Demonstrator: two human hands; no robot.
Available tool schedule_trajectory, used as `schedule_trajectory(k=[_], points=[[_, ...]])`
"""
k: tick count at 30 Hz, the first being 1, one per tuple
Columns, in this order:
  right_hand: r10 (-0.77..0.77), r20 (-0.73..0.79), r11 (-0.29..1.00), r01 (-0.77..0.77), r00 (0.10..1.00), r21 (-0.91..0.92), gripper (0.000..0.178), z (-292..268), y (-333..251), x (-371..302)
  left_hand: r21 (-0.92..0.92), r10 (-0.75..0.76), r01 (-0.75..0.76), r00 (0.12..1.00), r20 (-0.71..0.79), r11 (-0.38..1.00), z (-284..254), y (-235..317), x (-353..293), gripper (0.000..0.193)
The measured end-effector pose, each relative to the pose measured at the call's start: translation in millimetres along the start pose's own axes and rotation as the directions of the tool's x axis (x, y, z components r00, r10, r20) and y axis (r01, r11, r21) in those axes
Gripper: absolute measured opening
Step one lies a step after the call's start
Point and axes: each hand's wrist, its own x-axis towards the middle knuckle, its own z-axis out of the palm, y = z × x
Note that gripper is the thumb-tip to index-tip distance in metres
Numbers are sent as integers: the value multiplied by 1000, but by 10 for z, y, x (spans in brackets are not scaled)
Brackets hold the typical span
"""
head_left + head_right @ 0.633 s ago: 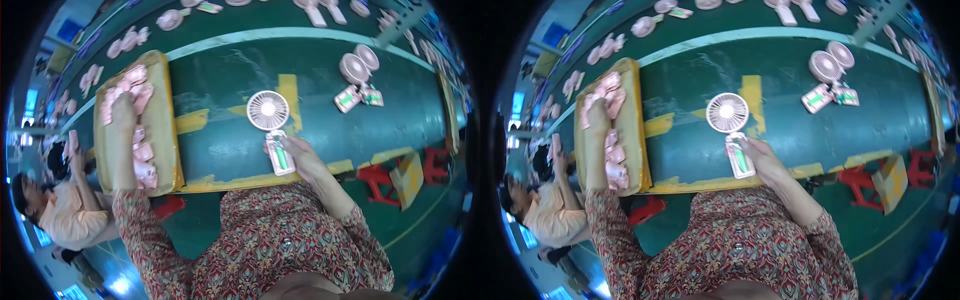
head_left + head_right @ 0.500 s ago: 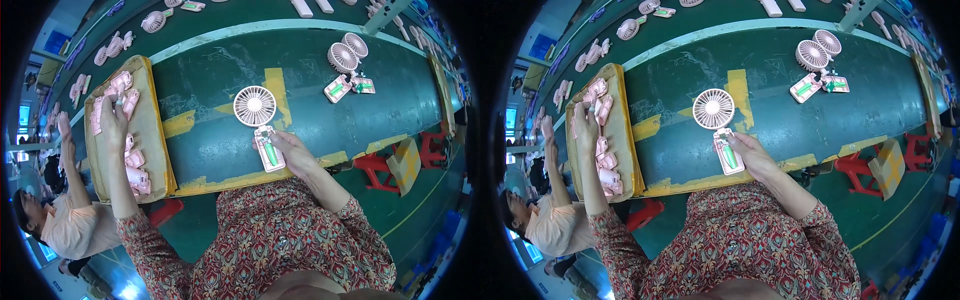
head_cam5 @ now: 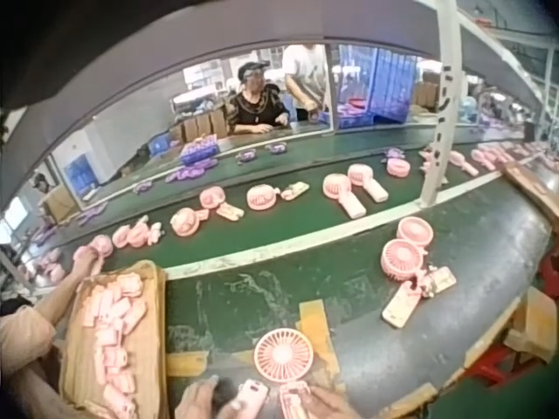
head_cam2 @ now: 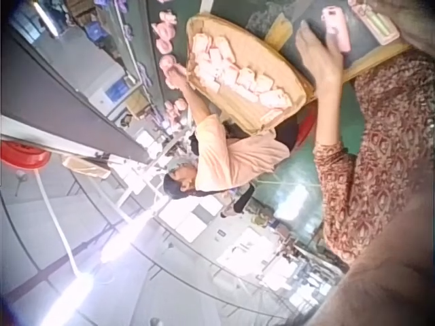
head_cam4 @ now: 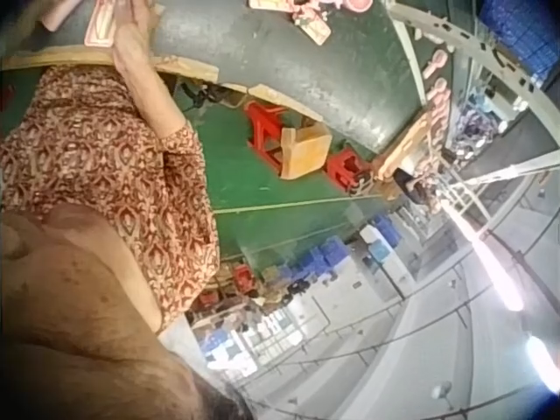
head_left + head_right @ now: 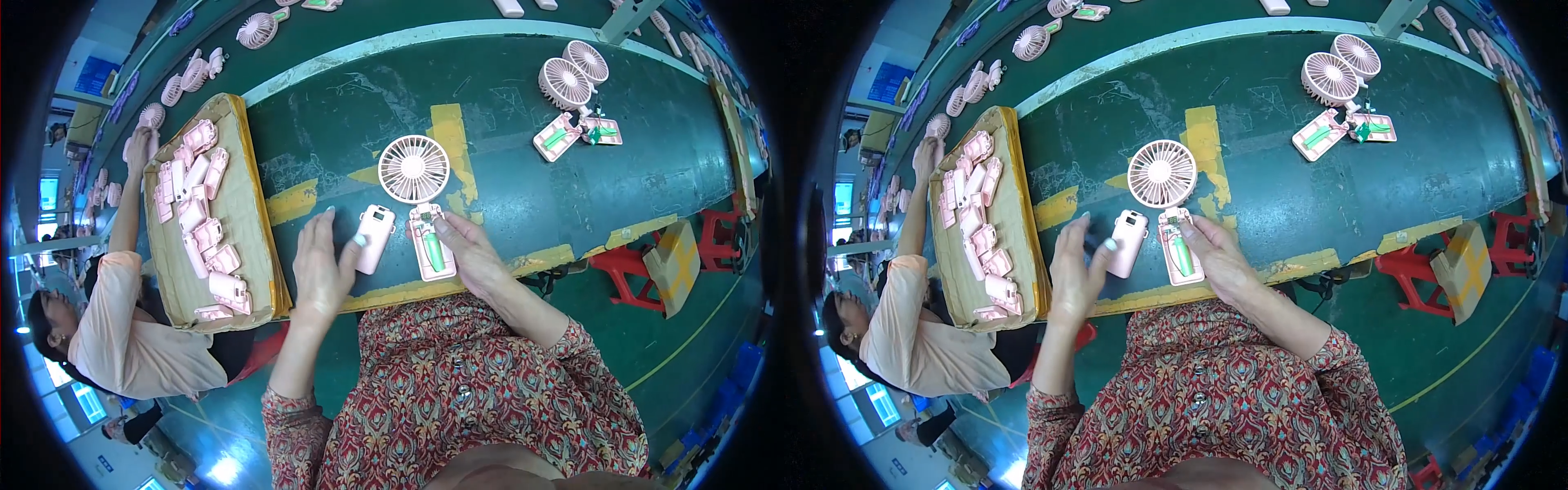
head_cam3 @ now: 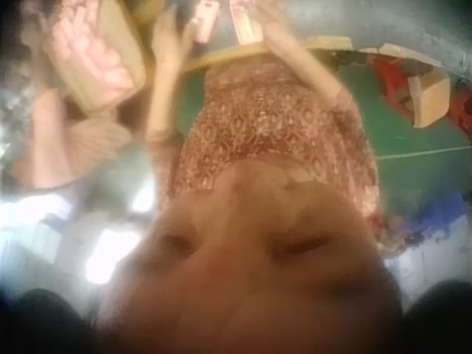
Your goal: The person assembles mini handheld fans by picking fan parts from the conveyor belt, fitting the internal wiring and battery into the handle, snapping cover pieces from a tray onto the handles, and placing the assembled fans onto the conveyor belt.
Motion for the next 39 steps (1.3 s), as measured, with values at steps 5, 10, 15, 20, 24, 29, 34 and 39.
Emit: schedule_trajectory(k=[5,10,15,20,24,29,34,39], points=[[1,4,1000,-1,1000,2,33,54,-20,-8,143,-78,66,993,83,988,63,241,-228,58],[-21,1,1000,21,1000,21,33,41,-26,-11,121,-148,134,982,113,984,51,254,-160,46],[-42,-4,999,42,999,28,33,35,17,-6,-195,-273,320,933,235,927,-80,574,-195,45],[-54,17,997,54,998,-48,33,47,2,-22,-241,-156,213,959,236,947,10,813,-263,54],[-53,39,998,55,998,-39,35,105,-96,-98,-156,-78,111,976,201,981,70,862,-256,58],[-63,93,995,69,994,-68,39,40,-79,-110,-40,-30,37,984,174,998,111,896,-237,65],[39,171,999,-39,985,-3,48,7,-135,-102,28,-14,10,989,145,1000,159,895,-253,60],[57,206,998,-48,977,-46,54,-12,-149,-93,69,0,-11,988,152,998,159,900,-249,58]])
